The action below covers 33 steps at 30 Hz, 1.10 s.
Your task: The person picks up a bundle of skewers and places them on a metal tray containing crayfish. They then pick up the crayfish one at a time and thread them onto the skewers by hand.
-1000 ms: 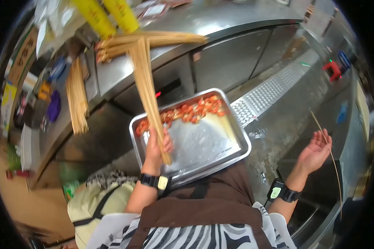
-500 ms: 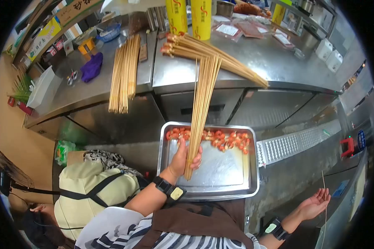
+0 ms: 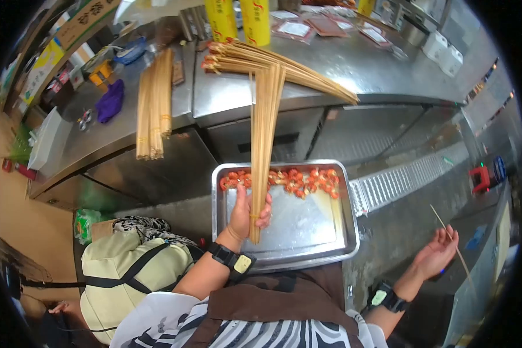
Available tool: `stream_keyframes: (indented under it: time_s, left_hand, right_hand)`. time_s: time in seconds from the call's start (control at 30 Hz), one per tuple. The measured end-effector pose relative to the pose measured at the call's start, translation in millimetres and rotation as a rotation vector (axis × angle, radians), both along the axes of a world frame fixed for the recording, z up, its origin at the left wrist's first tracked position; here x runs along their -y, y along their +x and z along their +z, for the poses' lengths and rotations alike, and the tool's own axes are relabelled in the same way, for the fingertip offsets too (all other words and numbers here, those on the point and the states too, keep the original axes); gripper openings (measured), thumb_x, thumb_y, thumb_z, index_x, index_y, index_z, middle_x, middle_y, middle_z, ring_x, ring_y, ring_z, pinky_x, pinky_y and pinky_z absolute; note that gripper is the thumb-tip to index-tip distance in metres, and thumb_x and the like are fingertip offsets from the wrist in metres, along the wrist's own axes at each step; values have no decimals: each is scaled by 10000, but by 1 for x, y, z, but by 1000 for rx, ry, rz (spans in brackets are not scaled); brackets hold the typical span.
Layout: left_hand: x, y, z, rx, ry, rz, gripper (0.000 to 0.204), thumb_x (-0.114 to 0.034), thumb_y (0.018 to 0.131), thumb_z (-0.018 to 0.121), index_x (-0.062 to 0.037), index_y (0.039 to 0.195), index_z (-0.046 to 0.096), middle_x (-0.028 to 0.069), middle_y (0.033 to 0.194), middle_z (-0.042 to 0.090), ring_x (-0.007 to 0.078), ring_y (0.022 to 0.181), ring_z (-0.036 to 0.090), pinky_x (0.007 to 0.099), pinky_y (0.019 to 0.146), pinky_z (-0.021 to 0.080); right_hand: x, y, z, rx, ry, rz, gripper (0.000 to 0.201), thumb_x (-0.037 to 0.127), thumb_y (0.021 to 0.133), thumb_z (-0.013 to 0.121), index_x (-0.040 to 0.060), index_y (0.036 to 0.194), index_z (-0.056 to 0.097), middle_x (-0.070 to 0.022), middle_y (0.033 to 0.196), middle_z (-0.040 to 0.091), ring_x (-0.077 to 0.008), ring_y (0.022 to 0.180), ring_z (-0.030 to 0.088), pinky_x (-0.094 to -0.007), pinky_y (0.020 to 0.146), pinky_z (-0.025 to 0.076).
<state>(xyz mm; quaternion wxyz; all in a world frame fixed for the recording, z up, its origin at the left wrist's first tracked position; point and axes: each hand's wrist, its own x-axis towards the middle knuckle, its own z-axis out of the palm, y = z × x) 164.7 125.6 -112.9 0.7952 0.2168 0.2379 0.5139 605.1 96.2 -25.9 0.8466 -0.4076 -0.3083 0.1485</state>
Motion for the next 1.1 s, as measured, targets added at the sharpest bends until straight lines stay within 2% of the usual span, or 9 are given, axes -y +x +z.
stream_keyframes:
  time_s: [0.1, 0.2, 0.27, 0.37, 0.63, 0.87, 1.0, 1.07, 1.1]
  left_hand:
    - [0, 2, 2, -8, 20, 17, 744, -713, 814, 126, -63, 934, 466, 4, 615, 441, 69, 408, 361, 208, 415, 328]
    - [1, 2, -1, 35, 63, 16, 661, -651, 856, 184, -60, 943, 466, 23, 652, 472, 70, 423, 377, 204, 418, 335]
    - [-1, 2, 1, 80, 84, 20, 588, -594, 892, 233, -58, 944, 467, 39, 682, 492, 76, 437, 392, 203, 417, 338]
    - [1, 1, 2, 74, 76, 18, 334, -360, 948, 347, -45, 957, 456, 95, 834, 513, 85, 489, 406, 203, 419, 344]
    - [1, 3, 13, 2, 56, 45, 362, -380, 951, 323, -39, 934, 444, 110, 878, 509, 106, 514, 420, 196, 410, 341]
    - [2, 2, 12, 33, -10, 21, 345, -383, 952, 315, -67, 907, 445, 89, 755, 510, 103, 474, 404, 197, 400, 322]
    - [2, 2, 15, -4, -41, -3, 357, -405, 943, 331, -72, 888, 447, 47, 638, 468, 100, 439, 389, 208, 395, 315]
    - [4, 3, 9, 23, -44, -46, 361, -408, 941, 335, -70, 887, 449, 37, 617, 449, 102, 434, 390, 210, 394, 312]
    - [2, 3, 8, 46, -42, -78, 364, -411, 939, 340, -69, 885, 451, 26, 595, 430, 103, 429, 391, 211, 393, 309]
  right_hand:
    - [-11, -41, 1, -46, -141, 259, 262, 195, 928, 432, -4, 1079, 510, -113, 975, 585, -134, 762, 562, -248, 695, 481]
    - [-24, -101, -5, -110, -299, 759, 207, 186, 927, 439, 20, 1011, 531, -121, 887, 600, -135, 660, 567, -251, 605, 489]
    - [-28, -151, -5, -40, -402, 925, 215, 178, 932, 423, 3, 1023, 508, -147, 934, 594, -162, 681, 593, -284, 625, 510]
    - [-34, -210, -3, 23, -471, 1205, 218, 155, 932, 425, -32, 988, 524, -146, 958, 588, -204, 754, 622, -329, 696, 526]
    - [-59, -262, -8, 193, -401, 1280, 182, 123, 926, 439, -38, 938, 524, -112, 862, 577, -193, 718, 624, -304, 661, 534]
    - [-66, -277, 0, 340, -391, 1266, 165, 102, 914, 463, -46, 943, 529, -92, 821, 585, -175, 705, 627, -281, 651, 536]
    - [-80, -284, -10, 266, -543, 1303, 159, 100, 910, 470, -45, 932, 532, -84, 787, 597, -156, 682, 626, -271, 621, 540]
    - [-85, -288, -19, 250, -674, 1495, 152, 116, 899, 497, -28, 889, 546, -75, 729, 594, -131, 655, 617, -248, 579, 519]
    - [-86, -292, -22, 400, -708, 1438, 145, 121, 892, 509, -12, 859, 556, -65, 709, 591, -115, 632, 601, -238, 555, 496]
